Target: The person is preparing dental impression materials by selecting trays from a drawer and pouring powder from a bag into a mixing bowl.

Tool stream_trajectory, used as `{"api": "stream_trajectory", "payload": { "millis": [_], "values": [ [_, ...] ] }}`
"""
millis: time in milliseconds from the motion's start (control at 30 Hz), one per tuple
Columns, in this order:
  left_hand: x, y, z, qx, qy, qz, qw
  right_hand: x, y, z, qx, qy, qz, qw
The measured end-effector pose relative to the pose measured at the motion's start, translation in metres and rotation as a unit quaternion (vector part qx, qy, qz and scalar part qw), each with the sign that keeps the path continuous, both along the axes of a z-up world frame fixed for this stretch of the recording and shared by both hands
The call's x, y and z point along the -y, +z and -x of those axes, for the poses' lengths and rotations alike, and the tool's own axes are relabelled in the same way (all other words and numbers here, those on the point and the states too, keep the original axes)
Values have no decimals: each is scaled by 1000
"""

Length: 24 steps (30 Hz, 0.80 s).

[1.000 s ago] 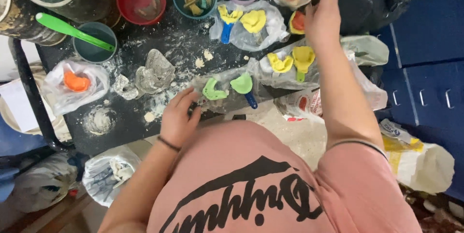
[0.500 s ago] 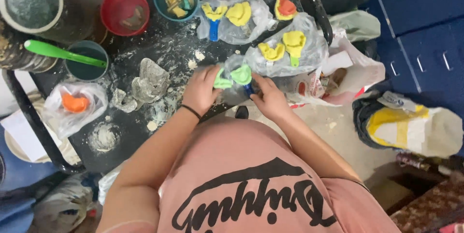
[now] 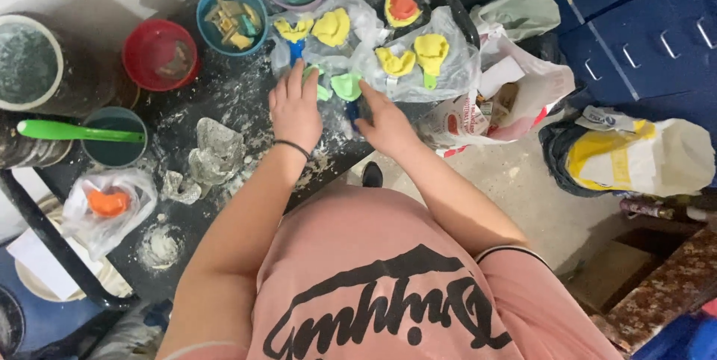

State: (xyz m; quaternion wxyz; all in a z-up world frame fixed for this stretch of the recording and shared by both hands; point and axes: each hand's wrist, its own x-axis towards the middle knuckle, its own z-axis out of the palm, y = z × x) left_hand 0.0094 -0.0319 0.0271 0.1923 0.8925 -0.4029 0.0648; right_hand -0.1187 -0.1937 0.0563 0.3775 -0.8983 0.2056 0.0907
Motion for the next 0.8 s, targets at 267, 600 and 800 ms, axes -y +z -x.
{"api": "stream_trajectory", "payload": {
  "millis": [267,600,800],
  "values": [
    [14,29,55,-115,-69,-38,990,94,-60,59,175,-44,323,929],
    [27,-16,92,-107,-93,-19,990,109,-74,69,164,-4,325,932],
    [51,-28,106,-228,-87,50,969,138,-49,80,141,62,268,951]
  ]
}}
